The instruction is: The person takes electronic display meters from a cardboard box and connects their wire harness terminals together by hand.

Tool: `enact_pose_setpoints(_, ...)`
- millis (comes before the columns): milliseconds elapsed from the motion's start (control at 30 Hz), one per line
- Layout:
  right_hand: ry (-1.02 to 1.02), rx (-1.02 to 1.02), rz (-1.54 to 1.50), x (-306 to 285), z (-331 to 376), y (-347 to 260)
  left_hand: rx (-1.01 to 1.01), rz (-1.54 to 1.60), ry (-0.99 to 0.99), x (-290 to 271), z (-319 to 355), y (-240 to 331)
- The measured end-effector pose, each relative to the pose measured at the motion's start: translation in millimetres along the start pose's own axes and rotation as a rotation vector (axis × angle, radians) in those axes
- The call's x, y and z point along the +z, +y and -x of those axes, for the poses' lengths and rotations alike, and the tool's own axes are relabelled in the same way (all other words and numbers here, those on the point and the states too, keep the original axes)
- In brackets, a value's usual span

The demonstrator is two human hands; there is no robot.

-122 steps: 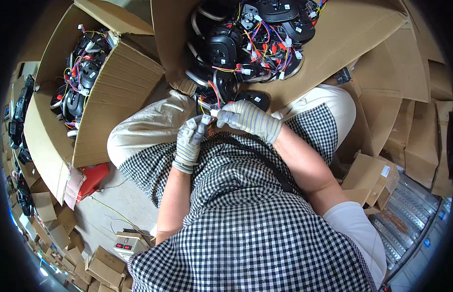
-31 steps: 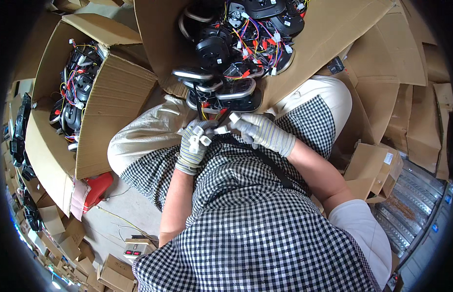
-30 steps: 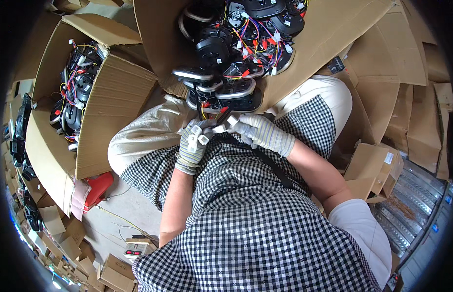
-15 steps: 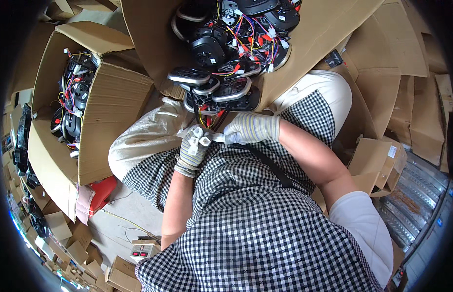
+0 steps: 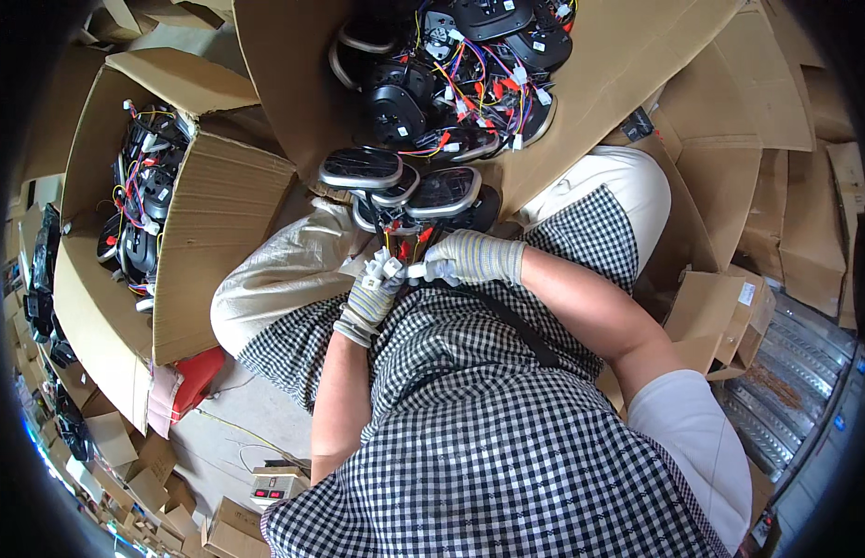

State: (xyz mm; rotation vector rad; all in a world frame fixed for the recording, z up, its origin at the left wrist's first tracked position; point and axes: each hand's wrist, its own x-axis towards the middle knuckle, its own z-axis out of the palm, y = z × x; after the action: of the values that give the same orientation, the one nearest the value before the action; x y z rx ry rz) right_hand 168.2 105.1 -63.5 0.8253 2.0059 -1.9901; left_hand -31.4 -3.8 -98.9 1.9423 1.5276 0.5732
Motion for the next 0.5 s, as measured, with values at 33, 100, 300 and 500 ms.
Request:
enact_pose_setpoints(33, -0.006, 0.033, -0.005, 0, 0, -2, -0.001, -0.001, 0.000, 2, 2, -3)
enact_pose_setpoints(100, -0.011, 0.066, -0.012, 1, -1, -5, 0.148, -0.136, 0.081, 8, 6, -12)
enact_pose_setpoints(300, 0.000, 0.044, -0.062, 2, -1, 4, 0.153, -0.137, 0.063, 9, 1, -11)
enact_pose_setpoints(500, -0.053, 0.067, -0.032, -18, -5, -1, 0.236, -0.258, 0.129, 5, 0, -8)
